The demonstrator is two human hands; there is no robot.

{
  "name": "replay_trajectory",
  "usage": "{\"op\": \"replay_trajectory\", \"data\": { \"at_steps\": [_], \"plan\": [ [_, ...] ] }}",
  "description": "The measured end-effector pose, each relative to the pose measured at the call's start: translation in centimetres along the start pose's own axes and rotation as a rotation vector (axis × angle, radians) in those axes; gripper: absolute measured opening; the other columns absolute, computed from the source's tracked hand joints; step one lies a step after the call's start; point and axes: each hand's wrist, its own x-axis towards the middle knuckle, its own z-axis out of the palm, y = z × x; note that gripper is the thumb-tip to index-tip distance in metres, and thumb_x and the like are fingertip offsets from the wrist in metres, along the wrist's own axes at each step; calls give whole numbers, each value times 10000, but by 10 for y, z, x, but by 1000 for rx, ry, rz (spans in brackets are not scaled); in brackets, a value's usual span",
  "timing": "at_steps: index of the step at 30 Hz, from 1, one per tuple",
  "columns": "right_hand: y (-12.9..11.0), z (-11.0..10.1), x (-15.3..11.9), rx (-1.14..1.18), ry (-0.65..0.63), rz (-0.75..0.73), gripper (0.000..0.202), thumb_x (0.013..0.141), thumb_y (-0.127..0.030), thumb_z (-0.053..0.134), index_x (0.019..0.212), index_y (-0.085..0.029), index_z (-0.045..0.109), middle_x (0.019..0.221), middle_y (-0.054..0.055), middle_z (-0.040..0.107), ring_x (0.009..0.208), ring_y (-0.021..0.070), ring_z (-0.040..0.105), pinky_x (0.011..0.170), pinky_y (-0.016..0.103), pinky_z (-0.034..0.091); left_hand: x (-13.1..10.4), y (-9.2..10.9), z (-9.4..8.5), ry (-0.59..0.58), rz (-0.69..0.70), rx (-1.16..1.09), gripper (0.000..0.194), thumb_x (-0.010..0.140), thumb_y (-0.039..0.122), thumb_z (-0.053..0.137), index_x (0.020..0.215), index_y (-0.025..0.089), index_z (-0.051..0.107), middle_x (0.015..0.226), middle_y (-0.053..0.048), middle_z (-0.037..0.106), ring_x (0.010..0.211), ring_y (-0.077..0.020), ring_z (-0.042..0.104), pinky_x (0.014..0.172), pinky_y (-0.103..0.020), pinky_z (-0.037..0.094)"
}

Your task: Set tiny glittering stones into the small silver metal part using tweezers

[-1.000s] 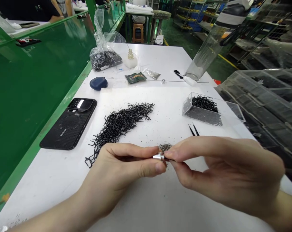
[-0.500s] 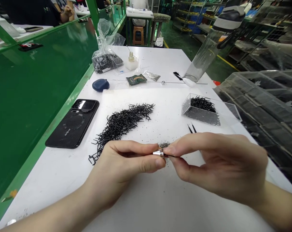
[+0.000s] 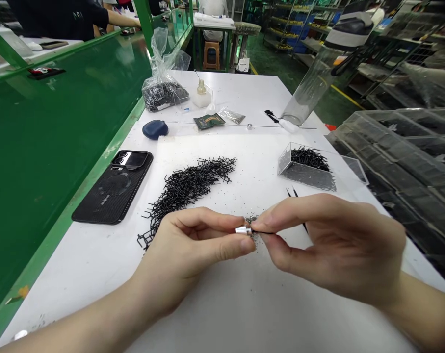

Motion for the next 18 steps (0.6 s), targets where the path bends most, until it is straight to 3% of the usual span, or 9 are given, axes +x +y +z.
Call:
{"op": "replay_trajectory", "data": {
  "at_steps": [18],
  "plan": [
    [6, -1, 1, 101, -40, 38, 446, 881, 45, 810, 1173, -291, 785, 1011, -33, 911, 805, 165, 891, 784, 248, 775, -1, -1, 0, 1, -19, 8, 353, 633, 47, 1136, 837, 264, 947, 824, 9, 926, 789, -134, 888, 783, -117, 680]
  ]
}}
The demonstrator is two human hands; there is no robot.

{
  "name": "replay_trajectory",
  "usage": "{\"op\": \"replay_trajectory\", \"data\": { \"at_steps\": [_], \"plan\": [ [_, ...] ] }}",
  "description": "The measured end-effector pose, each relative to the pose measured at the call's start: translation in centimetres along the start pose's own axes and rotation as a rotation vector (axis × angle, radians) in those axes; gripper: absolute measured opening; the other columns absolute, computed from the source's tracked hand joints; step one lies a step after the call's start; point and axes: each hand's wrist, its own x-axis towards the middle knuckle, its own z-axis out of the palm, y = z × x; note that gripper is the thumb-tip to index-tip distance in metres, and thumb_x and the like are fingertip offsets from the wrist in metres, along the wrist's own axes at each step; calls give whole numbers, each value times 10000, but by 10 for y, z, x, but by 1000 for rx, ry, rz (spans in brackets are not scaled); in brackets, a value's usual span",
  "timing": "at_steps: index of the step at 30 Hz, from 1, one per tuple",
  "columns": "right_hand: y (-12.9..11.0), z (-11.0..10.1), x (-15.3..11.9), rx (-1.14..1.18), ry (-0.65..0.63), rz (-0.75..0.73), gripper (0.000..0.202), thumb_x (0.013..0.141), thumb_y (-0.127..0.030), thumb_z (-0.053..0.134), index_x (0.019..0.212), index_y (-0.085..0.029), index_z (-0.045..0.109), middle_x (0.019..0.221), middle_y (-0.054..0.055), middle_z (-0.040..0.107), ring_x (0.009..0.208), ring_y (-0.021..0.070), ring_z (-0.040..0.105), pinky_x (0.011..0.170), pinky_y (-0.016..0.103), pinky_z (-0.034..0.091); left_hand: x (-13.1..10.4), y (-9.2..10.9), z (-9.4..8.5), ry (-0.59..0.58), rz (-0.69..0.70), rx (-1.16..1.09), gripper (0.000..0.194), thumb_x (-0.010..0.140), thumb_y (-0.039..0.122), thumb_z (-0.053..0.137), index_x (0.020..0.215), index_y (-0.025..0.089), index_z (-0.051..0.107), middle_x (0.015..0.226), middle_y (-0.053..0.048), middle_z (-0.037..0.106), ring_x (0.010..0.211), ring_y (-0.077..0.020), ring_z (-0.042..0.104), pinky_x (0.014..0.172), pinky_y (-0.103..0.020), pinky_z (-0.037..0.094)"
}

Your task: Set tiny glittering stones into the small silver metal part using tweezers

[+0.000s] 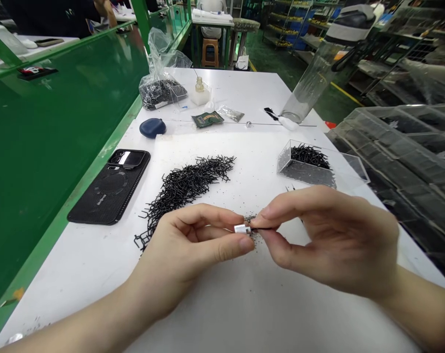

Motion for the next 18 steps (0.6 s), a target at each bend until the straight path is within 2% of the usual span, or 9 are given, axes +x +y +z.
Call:
{"op": "replay_trajectory", "data": {
  "at_steps": [4, 9, 13, 15, 18],
  "plan": [
    [-1, -1, 0, -42, 57, 17, 410, 891, 46, 821, 1130, -285, 786, 945, -46, 889, 798, 152, 874, 771, 231, 756, 1, -1, 1, 37, 29, 35, 308, 651, 163, 1175, 827, 266, 945, 844, 19, 920, 793, -119, 867, 793, -120, 686],
    [2, -3, 5, 56, 223, 115, 406, 854, 75, 829, 1064, -271, 820, 941, -16, 862, 807, 170, 881, 764, 247, 771, 0, -2, 0, 80, 125, 132, 271, 788, 357, 1135, 1006, 395, 980, 854, 33, 898, 774, -111, 820, 732, -128, 652],
    [6, -2, 7, 107, 235, 153, 387, 859, 61, 838, 1056, -271, 823, 933, -13, 865, 807, 180, 884, 760, 263, 775, -5, -1, 3, 56, 308, 358, 132, 852, 284, 1070, 880, 376, 978, 928, 11, 898, 846, -149, 790, 734, -180, 623],
    [7, -1, 6, 104, 229, 134, 384, 862, 59, 836, 1061, -269, 821, 941, -18, 857, 817, 177, 886, 768, 257, 771, -7, -3, 3, -18, 411, 507, 152, 863, 221, 1046, 855, 354, 971, 934, -9, 911, 880, -197, 804, 775, -248, 635],
    [7, -1, 6, 90, 210, 91, 400, 864, 70, 821, 1074, -270, 822, 946, -26, 851, 817, 170, 880, 759, 247, 765, -9, -11, -1, -148, 541, 778, 184, 900, 156, 1002, 917, 335, 965, 916, -18, 928, 865, -245, 802, 849, -334, 647]
  ]
}}
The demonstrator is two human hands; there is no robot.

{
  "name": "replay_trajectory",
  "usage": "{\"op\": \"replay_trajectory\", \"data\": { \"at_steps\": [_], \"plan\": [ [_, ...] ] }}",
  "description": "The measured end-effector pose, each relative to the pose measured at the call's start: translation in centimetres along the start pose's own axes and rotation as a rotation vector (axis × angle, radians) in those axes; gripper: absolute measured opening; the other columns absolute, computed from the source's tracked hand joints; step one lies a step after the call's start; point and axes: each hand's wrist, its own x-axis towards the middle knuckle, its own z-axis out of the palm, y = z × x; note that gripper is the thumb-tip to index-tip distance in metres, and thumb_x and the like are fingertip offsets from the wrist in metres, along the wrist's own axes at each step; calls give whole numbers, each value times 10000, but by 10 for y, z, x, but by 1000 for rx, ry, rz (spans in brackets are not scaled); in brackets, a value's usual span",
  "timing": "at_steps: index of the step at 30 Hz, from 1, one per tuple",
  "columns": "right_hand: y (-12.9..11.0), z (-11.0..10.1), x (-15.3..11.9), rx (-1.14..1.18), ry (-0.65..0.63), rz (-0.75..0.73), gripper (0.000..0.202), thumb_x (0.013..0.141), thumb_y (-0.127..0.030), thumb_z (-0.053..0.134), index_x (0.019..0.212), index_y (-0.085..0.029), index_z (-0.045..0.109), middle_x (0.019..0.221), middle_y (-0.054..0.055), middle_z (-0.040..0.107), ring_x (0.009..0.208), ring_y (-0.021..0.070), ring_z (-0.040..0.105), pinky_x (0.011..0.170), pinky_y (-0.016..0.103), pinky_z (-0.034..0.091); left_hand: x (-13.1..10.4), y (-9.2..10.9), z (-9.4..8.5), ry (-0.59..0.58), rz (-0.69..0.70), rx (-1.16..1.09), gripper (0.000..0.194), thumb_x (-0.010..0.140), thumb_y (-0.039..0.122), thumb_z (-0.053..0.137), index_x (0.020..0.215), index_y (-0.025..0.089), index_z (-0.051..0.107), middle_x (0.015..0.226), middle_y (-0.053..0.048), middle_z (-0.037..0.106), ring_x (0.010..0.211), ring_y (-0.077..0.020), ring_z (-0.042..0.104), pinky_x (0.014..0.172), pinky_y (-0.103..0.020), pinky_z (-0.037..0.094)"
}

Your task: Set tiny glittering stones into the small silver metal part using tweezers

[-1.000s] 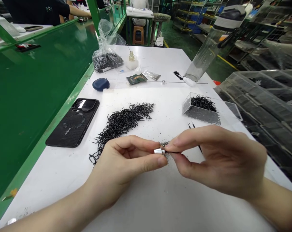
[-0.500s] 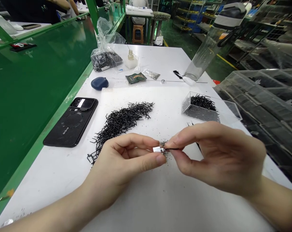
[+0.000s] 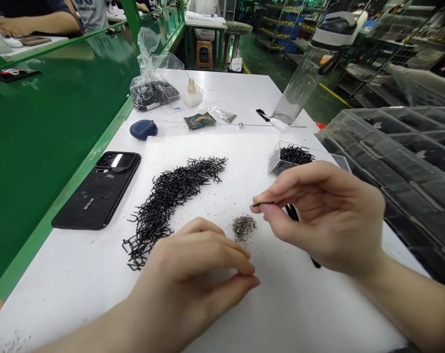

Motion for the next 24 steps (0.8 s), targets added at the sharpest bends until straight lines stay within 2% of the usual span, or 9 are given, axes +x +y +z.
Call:
{"op": "replay_trajectory", "data": {
  "at_steps": [2, 4, 6, 10, 12, 15, 17, 21, 24],
  "plan": [
    [0, -1, 0, -7, -21, -13, 400, 865, 62, 832, 1083, -273, 819, 945, -34, 852, 820, 159, 869, 771, 239, 761, -5, -8, 3, -49, 104, 157, 203, 956, 125, 937, 965, 328, 945, 956, -9, 938, 873, -249, 792, 864, -354, 642],
    [1, -1, 0, -20, -40, -15, 371, 870, 26, 864, 1079, -277, 809, 939, -41, 851, 818, 146, 856, 775, 225, 753, -10, -16, 7, 9, 257, 253, 225, 1070, 126, 790, 1019, 311, 906, 969, 7, 930, 878, -237, 761, 859, -357, 636],
    [1, -2, 1, -34, -53, -14, 348, 871, -3, 880, 1063, -283, 801, 931, -43, 850, 811, 145, 848, 756, 224, 748, -12, -22, 10, 27, 306, 332, 217, 1111, 141, 744, 1005, 291, 859, 986, 21, 920, 887, -215, 720, 879, -349, 628],
    [1, -1, 0, -46, -65, 4, 359, 873, 11, 861, 1050, -294, 797, 917, -33, 853, 798, 169, 844, 710, 260, 750, -13, -25, 11, 55, 312, 417, 181, 1114, 158, 761, 1020, 295, 832, 1057, 38, 899, 940, -202, 679, 933, -348, 620],
    [1, -1, 0, -37, -72, 13, 362, 881, 10, 861, 1058, -300, 797, 922, -29, 853, 804, 173, 841, 710, 267, 752, -13, -22, 9, 81, 286, 420, 141, 1084, 192, 817, 1115, 326, 847, 1152, 22, 871, 1032, -217, 684, 969, -356, 614],
    [1, -3, 0, -18, -82, 22, 362, 896, 0, 867, 1077, -306, 799, 928, -36, 845, 824, 160, 837, 741, 248, 751, -14, -14, 5, 176, 224, 392, 377, 1046, 235, 866, 1377, 407, 813, 1304, 7, 788, 1200, -231, 679, 1046, -364, 600],
    [2, -3, -1, -12, -84, 29, 357, 906, -9, 870, 1085, -309, 798, 928, -43, 837, 835, 151, 833, 762, 236, 748, -14, -9, 2, 214, 205, 352, 500, 1061, 226, 831, 1500, 454, 753, 1346, 17, 748, 1251, -217, 681, 1063, -352, 601],
    [3, -3, -1, -13, -83, 36, 355, 912, -8, 871, 1083, -310, 797, 931, -53, 836, 850, 137, 832, 798, 219, 744, -13, -5, -1, 179, 212, 281, 601, 1065, 150, 766, 1560, 488, 719, 1412, 39, 752, 1306, -195, 708, 1109, -343, 610],
    [2, -3, -1, 2, -82, 44, 356, 909, -5, 875, 1078, -309, 799, 932, -53, 838, 844, 130, 833, 798, 210, 741, -15, -9, 0, 145, 227, 222, 618, 1049, 142, 768, 1587, 444, 728, 1528, 18, 753, 1356, -219, 714, 1183, -381, 602]
  ]
}}
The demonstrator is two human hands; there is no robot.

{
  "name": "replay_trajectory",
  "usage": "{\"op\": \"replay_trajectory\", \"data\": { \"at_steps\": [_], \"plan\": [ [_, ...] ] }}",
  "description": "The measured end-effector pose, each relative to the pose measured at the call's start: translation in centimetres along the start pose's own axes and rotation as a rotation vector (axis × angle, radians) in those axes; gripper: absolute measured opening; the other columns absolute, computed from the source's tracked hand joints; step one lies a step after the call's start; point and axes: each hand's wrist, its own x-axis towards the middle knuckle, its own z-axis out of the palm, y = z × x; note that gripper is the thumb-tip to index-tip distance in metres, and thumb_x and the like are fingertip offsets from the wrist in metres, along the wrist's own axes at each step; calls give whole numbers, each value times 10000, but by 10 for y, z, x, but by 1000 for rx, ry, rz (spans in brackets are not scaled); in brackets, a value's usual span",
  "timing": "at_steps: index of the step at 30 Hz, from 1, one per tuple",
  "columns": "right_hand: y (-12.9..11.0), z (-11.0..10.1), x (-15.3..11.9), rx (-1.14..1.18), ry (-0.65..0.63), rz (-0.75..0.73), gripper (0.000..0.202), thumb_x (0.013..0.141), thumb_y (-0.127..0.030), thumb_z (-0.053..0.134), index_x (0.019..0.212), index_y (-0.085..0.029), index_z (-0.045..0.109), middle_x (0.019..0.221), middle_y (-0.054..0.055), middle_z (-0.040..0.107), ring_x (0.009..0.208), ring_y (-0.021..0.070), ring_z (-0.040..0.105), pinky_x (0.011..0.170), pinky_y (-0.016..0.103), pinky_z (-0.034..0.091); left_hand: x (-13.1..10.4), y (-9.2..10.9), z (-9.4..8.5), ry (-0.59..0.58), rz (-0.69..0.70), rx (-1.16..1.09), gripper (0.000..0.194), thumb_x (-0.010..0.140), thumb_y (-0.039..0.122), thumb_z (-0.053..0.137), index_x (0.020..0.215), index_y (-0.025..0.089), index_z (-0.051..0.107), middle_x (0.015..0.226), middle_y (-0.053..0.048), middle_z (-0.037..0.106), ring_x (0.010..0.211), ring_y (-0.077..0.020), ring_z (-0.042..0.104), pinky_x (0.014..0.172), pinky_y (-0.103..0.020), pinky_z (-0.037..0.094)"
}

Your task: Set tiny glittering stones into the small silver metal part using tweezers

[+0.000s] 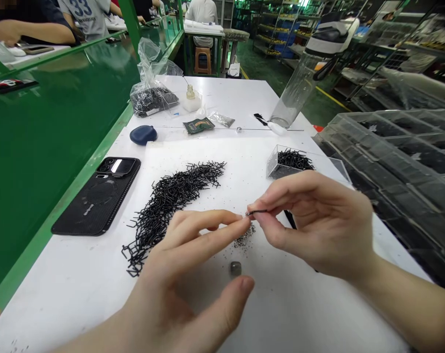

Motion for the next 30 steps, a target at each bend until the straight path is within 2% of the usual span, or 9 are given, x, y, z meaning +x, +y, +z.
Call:
{"op": "replay_trajectory", "data": {
  "at_steps": [2, 9, 18, 20, 23, 27, 30],
  "plan": [
    [0, 0, 0, 8, 0, 3, 359, 906, -4, 878, 1076, -311, 803, 931, -50, 839, 840, 136, 835, 782, 217, 744, -2, -2, 2, -7, -11, -44, 606, 1050, 147, 762, 1582, 437, 744, 1557, 11, 754, 1351, -227, 718, 1222, -402, 599],
    [0, 0, 1, 28, 30, 39, 356, 894, -7, 883, 1066, -313, 819, 920, -31, 846, 826, 174, 849, 734, 276, 762, 2, -1, -1, -10, -108, -93, 614, 1049, 160, 771, 1542, 525, 770, 1534, 41, 771, 1187, -197, 741, 1236, -390, 624],
    [-3, 1, 1, 73, 21, 70, 376, 887, 22, 858, 1050, -317, 842, 916, -43, 858, 827, 149, 854, 754, 240, 758, -6, -9, -1, -69, -99, -153, 712, 1080, 199, 755, 1712, 501, 625, 1638, -27, 673, 1370, -259, 682, 1333, -442, 559],
    [-4, 1, 1, 77, 24, 66, 365, 892, 20, 861, 1039, -314, 843, 923, -47, 868, 828, 143, 862, 760, 230, 755, -7, -9, -3, -100, -105, -168, 691, 1097, 208, 736, 1712, 502, 623, 1618, -37, 666, 1324, -243, 696, 1288, -402, 595],
    [-5, 2, 1, 63, 29, 43, 345, 883, 20, 871, 1015, -298, 840, 929, -42, 881, 823, 151, 872, 742, 234, 753, -6, -9, -7, -139, -115, -175, 636, 1129, 216, 697, 1683, 524, 648, 1567, -35, 686, 1292, -224, 702, 1136, -303, 669],
    [-5, 2, 3, 74, 24, -26, 334, 871, 24, 863, 1024, -272, 836, 934, -30, 889, 802, 149, 865, 732, 234, 748, -7, -13, -10, -118, -104, -136, 584, 1136, 253, 690, 1658, 514, 675, 1543, -64, 709, 1292, -266, 719, 1008, -310, 725],
    [-5, 3, 4, 58, 8, -66, 333, 877, 27, 844, 1038, -265, 832, 945, -20, 900, 787, 156, 863, 724, 250, 752, -9, -18, -12, -111, -101, -66, 586, 1142, 221, 646, 1631, 542, 686, 1524, -64, 720, 1269, -267, 744, 938, -296, 743]
  ]
}}
